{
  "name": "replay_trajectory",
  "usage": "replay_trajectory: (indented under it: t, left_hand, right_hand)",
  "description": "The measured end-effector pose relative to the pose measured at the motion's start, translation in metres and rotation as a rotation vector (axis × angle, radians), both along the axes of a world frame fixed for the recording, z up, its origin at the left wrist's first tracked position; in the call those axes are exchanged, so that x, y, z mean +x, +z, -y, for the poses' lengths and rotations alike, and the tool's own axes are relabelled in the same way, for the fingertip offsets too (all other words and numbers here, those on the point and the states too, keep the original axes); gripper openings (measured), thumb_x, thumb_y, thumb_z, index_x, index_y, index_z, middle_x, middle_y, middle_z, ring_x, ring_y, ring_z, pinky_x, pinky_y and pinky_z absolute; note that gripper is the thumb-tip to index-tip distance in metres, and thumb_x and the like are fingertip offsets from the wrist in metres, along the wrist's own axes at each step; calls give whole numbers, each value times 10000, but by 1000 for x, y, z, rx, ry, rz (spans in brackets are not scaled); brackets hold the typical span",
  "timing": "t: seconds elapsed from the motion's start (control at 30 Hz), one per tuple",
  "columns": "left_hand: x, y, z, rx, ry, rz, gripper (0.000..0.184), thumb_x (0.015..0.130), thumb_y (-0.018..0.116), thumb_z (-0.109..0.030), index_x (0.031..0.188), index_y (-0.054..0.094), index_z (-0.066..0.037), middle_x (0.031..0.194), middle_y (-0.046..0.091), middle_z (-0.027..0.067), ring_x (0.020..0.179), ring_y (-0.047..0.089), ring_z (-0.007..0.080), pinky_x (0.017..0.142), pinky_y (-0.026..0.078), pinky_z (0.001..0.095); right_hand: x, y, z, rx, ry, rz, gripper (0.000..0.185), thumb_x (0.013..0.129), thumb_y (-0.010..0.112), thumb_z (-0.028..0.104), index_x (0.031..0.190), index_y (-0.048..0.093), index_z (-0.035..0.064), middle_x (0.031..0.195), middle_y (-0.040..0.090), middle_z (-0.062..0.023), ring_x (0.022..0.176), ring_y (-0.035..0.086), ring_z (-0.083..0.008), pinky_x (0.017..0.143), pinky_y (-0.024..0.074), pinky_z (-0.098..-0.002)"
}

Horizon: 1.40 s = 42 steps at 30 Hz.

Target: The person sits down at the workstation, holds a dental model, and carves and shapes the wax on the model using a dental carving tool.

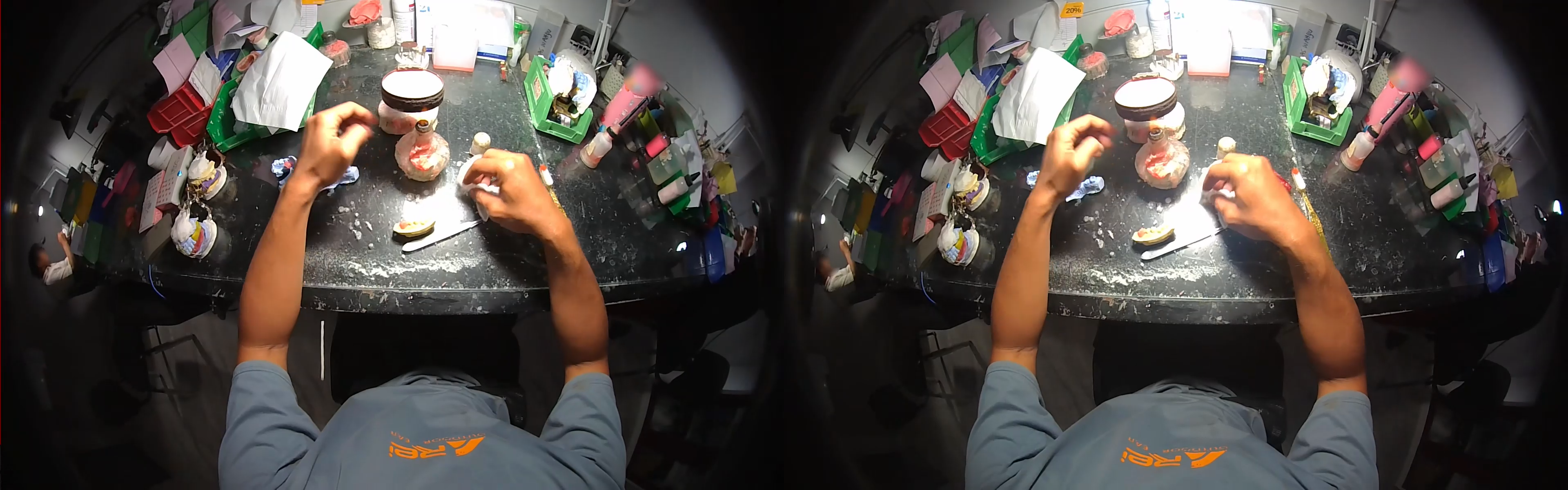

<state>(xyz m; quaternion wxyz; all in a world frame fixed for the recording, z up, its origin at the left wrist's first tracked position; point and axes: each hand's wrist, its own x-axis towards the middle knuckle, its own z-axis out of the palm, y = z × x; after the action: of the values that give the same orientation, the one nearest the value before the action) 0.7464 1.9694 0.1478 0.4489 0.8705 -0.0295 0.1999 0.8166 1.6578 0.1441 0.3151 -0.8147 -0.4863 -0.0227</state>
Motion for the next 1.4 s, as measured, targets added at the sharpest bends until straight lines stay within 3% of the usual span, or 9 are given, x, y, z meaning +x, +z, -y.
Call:
replay_trajectory:
  t: [0.13, 0.27, 0.43, 0.6, 0.73, 0.87, 0.93, 1.03, 1.4]
  left_hand:
    - [-4, 6, -20, 74, 168, -28, 155, 853, 539, -28, 823, 688, 1, 738, 665, 20, 692, 587, 64, 643, 466, 240]
    - [-13, 3, -30, 219, 26, -202, 192, 745, 716, -117, 890, 708, 8, 734, 673, 55, 685, 624, 132, 677, 527, 297]
    - [-22, 2, -20, 429, -29, -247, 283, 707, 728, -167, 909, 708, 30, 794, 705, 148, 770, 687, 275, 760, 554, 373]
    - [-19, 1, -17, 503, 86, -378, 229, 728, 703, -119, 896, 680, 36, 756, 667, 131, 715, 657, 225, 692, 532, 338]
    - [-19, -1, -18, 565, 124, -215, 294, 696, 715, -177, 917, 707, 17, 834, 697, 177, 801, 690, 336, 768, 551, 416]
    - [-19, 9, -5, 524, 23, -120, 303, 674, 741, -197, 893, 699, 8, 805, 657, 152, 752, 653, 316, 725, 541, 400]
    - [-25, 21, 2, 347, -143, -379, 261, 693, 791, -158, 887, 680, -23, 771, 551, -2, 728, 530, 96, 674, 441, 263]
    - [-26, 18, 15, 150, -493, -455, 322, 693, 889, -168, 933, 708, -52, 780, 555, -47, 748, 513, 56, 657, 416, 238]
    - [-20, 4, 38, 321, -644, -392, 330, 647, 929, -219, 848, 740, -37, 765, 641, 24, 698, 576, 137, 608, 446, 304]
  right_hand:
    - [4, 12, 6, 97, -90, 42, 141, 759, 687, -10, 889, 737, 12, 871, 687, -130, 810, 702, -267, 730, 561, -345]
    - [14, 13, 16, 177, -223, 58, 178, 748, 665, -21, 902, 745, 18, 875, 700, -139, 807, 717, -276, 775, 589, -358]
    - [40, 10, 47, 147, -490, 30, 180, 785, 672, -34, 935, 756, 21, 889, 740, -154, 819, 743, -255, 778, 584, -358]
    - [68, 4, 87, -94, -855, -36, 217, 811, 646, 44, 981, 778, 72, 937, 759, -175, 919, 744, -322, 824, 571, -393]
    - [72, 3, 86, -79, -966, 43, 241, 807, 736, 166, 1040, 770, 114, 1041, 766, -140, 1038, 720, -323, 947, 509, -529]
    - [64, 7, 68, 177, -685, -70, 163, 827, 761, 148, 968, 763, 65, 877, 765, -92, 837, 730, -190, 771, 555, -358]
    - [51, 7, 53, 231, -434, -108, 69, 849, 743, 47, 904, 740, 5, 804, 700, -24, 727, 621, -80, 656, 500, -259]
    - [19, 17, 27, 138, -141, -148, 74, 829, 767, 53, 887, 744, 13, 809, 676, -25, 719, 593, -86, 628, 482, -252]
    - [-22, -18, -25, 59, 303, -186, 256, 777, 849, 130, 984, 747, 20, 856, 670, -121, 703, 652, -234, 648, 527, -371]
